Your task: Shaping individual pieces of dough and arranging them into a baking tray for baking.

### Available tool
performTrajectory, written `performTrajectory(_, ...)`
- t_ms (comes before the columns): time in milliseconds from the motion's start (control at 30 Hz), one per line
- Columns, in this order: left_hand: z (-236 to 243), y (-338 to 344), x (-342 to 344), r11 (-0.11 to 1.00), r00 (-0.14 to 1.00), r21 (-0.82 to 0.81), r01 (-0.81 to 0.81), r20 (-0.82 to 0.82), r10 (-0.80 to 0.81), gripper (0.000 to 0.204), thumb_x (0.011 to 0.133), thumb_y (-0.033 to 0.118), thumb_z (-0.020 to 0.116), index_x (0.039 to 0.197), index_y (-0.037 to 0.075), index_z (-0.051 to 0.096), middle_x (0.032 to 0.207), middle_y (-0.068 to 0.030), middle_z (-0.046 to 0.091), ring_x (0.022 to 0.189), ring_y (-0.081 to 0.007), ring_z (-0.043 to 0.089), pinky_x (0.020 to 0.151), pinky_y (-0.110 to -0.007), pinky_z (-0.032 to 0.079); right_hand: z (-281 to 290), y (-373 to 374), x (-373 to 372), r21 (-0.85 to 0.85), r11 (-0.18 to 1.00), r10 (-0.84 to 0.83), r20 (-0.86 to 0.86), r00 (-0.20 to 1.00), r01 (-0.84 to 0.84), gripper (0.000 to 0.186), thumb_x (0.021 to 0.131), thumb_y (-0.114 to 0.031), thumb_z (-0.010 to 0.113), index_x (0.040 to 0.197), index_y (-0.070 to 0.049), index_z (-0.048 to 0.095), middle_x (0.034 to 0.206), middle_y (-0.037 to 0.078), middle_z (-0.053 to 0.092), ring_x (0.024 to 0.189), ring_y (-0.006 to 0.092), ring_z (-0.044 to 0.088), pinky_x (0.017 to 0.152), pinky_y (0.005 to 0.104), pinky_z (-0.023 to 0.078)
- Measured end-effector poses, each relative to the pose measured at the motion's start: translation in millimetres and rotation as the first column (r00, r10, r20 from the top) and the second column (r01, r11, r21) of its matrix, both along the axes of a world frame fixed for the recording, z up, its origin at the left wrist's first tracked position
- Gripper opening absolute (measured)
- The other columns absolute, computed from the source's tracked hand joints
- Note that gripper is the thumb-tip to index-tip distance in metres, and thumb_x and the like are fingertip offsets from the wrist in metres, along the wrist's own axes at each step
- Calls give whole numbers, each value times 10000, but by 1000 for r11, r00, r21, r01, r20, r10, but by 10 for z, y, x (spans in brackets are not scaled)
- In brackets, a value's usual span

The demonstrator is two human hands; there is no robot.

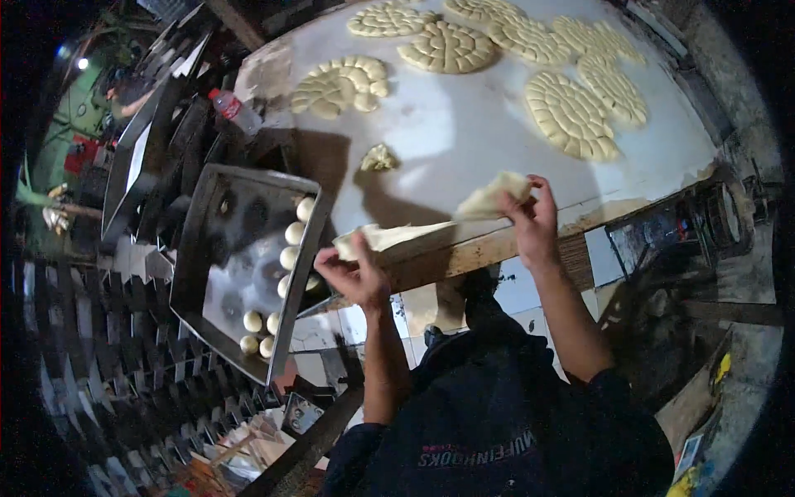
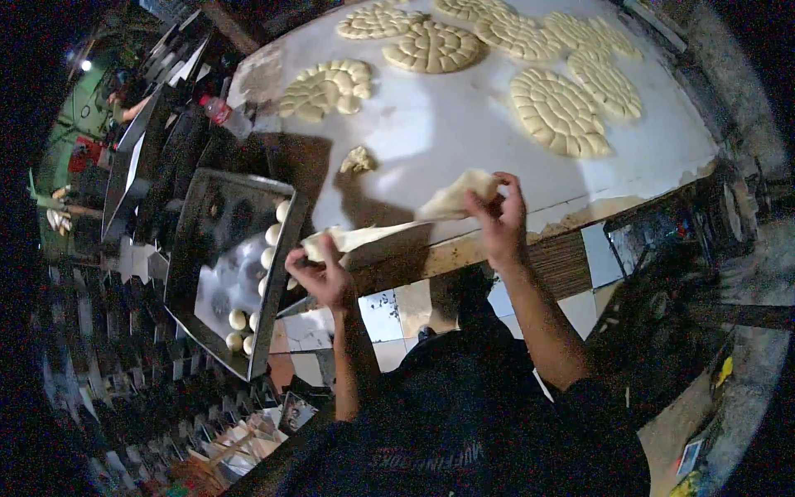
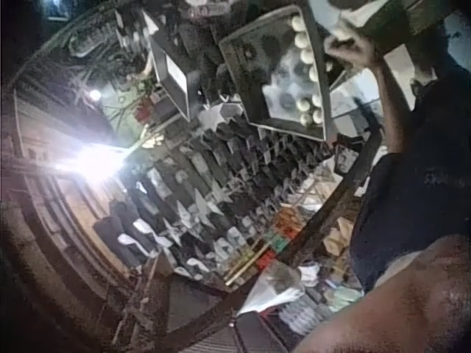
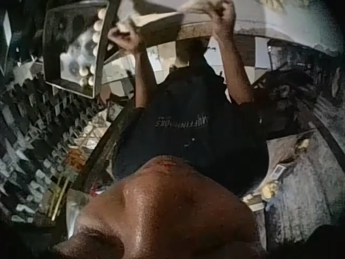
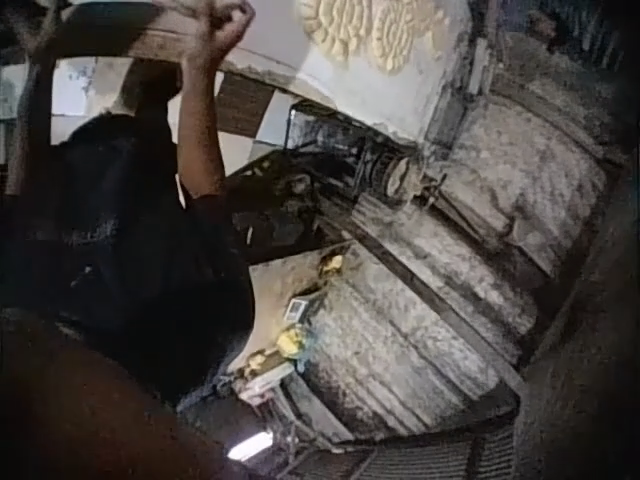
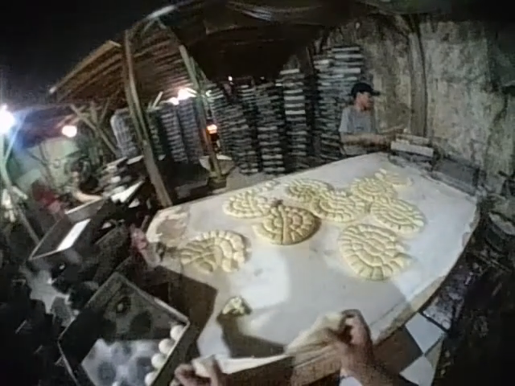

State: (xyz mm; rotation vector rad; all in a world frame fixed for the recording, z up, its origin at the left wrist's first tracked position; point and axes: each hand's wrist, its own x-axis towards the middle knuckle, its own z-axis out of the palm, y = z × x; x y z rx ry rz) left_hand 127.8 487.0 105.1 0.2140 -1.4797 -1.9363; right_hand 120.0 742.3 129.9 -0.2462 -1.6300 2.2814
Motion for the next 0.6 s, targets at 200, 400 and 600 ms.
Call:
performTrajectory(200,-1593,-462,130,860,901,-364,357,376,-215,217,997,170,504,1152,38,428,1083,-140,566,933,-212,569,802,-350,511,-862,1177,-197,479,877,-98,250,963,-35,239,899,-227,635,1005,-49,517,949,96,536,887,209,528,747,363,434)
performTrajectory(400,-909,-77,-825,143,887,-880,453,461,34,470,709,202,750,1122,44,590,1218,-197,528,1062,-397,474,921,-512,382,-1005,1845,-692,994,103,239,-58,969,35,174,823,-197,611,887,-55,534,818,137,494,862,376,472,840,514,371)
performTrajectory(600,-464,1162,-963,436,787,-682,587,607,-110,188,876,126,618,1030,32,568,1037,-199,564,922,-380,547,859,-480,429,-632,1090,-1098,893,235,371,283,884,-384,142,767,-205,623,800,-70,591,827,126,583,812,319,583,749,438,519)
